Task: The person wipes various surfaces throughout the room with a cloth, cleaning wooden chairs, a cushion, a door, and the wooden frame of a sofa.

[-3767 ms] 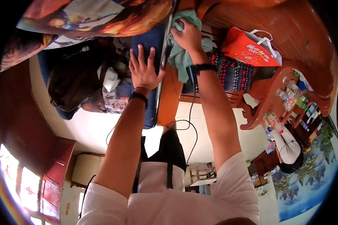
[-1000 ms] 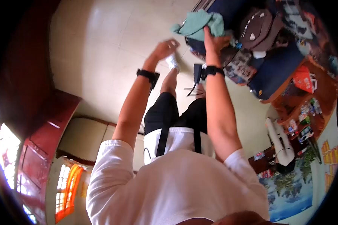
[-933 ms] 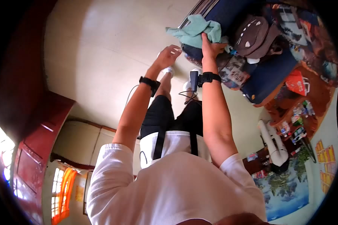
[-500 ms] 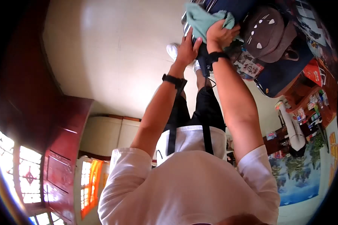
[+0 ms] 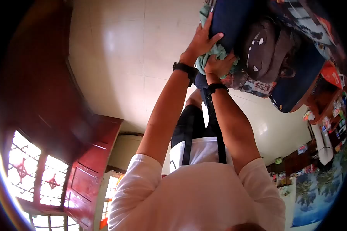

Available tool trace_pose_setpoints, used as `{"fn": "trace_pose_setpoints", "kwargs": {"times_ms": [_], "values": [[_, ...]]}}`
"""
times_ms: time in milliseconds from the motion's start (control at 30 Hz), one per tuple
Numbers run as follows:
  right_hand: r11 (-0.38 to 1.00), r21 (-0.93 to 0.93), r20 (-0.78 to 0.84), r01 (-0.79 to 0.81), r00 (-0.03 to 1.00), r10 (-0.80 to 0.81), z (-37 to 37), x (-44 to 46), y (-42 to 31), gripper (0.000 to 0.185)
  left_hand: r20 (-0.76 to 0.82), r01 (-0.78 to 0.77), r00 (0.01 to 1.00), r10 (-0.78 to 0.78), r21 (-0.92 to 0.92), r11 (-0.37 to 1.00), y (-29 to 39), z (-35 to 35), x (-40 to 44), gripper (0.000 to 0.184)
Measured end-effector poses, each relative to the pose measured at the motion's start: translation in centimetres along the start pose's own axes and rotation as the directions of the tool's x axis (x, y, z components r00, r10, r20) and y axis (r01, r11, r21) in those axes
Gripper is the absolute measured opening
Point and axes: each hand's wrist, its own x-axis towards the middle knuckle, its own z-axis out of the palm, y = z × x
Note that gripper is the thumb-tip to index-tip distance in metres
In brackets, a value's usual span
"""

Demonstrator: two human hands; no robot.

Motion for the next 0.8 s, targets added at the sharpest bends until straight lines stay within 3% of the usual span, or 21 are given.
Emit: {"fn": "trace_pose_setpoints", "kwargs": {"times_ms": [167, 233, 333, 400, 433, 467, 500, 533, 567, 633, 700, 733, 767, 800], "values": [[1.0, -0.023, 0.037, -0.005, 0.999, 0.005, -0.7, -0.3, 0.4, 0.082, -0.105, 0.36, 0.93, -0.353, 0.056, 0.931, -0.7, 0.1, -2.2, 0.08], [0.997, 0.077, -0.042, 0.016, 0.999, -0.012, -0.3, 0.0, 0.8, 0.085, 0.09, 0.456, 0.846, -0.526, 0.388, 0.801, 1.6, -1.7, -2.2, 0.064], [0.996, 0.093, 0.044, -0.01, 0.999, 0.006, -0.4, -0.5, 1.6, 0.081, 0.123, 0.336, 0.847, -0.517, 0.63, 0.7, 2.5, -2.8, -3.6, 0.066], [0.998, 0.058, 0.065, -0.025, 0.998, 0.021, -1.3, -0.7, 1.6, 0.079, 0.329, 0.178, 0.588, -0.738, 0.838, 0.516, 2.6, -4.0, -4.0, 0.069], [1.0, 0.018, 0.089, 0.006, 0.996, -0.008, -1.6, -0.6, 1.4, 0.077, 0.346, 0.123, 0.589, -0.73, 0.855, 0.504, 3.7, -4.5, -3.8, 0.069], [0.998, 0.032, 0.059, -0.045, 0.997, 0.043, -1.2, -0.6, 1.9, 0.077, 0.545, -0.006, 0.634, -0.548, 0.713, 0.701, 4.6, -4.6, -3.9, 0.067], [0.998, 0.027, 0.132, -0.065, 0.989, 0.061, -0.2, -0.9, 2.5, 0.074, 0.707, -0.144, 0.632, -0.318, 0.51, 0.848, 5.8, -4.8, -3.5, 0.065], [0.997, 0.014, 0.207, -0.082, 0.975, 0.077, 0.2, -0.9, 2.8, 0.07, 0.754, -0.452, 0.62, -0.218, 0.57, 0.686, 7.4, -5.1, -2.9, 0.052], [0.992, 0.006, 0.176, -0.126, 0.977, 0.123, -0.4, -0.7, 3.6, 0.07, 0.787, -0.492, 0.584, -0.199, 0.539, 0.683, 8.7, -4.8, -1.1, 0.052], [0.992, 0.091, 0.256, 0.083, 0.961, -0.104, -2.4, -1.9, 5.5, 0.062, 0.88, -0.412, 0.306, -0.364, 0.467, 0.782, 10.8, -3.8, 1.9, 0.049], [0.951, -0.25, 0.416, -0.182, 0.866, 0.276, -4.0, -4.1, 8.5, 0.057, 0.915, -0.599, 0.341, -0.214, 0.387, 0.701, 8.9, -2.6, 3.3, 0.034], [0.979, -0.178, 0.432, -0.099, 0.886, 0.168, -5.2, -6.6, 11.6, 0.058, 0.942, -0.692, 0.253, -0.219, 0.334, 0.64, 9.0, -1.9, 4.1, 0.032], [0.945, -0.004, 0.419, -0.328, 0.857, 0.299, -8.3, -8.5, 12.3, 0.055, 0.959, -0.776, 0.178, -0.222, 0.275, 0.567, 9.5, -1.2, 4.6, 0.03], [0.925, 0.04, 0.414, -0.377, 0.849, 0.328, -9.2, -10.9, 13.5, 0.05, 0.966, -0.79, 0.165, -0.198, 0.25, 0.559, 8.8, -0.9, 4.5, 0.03]]}}
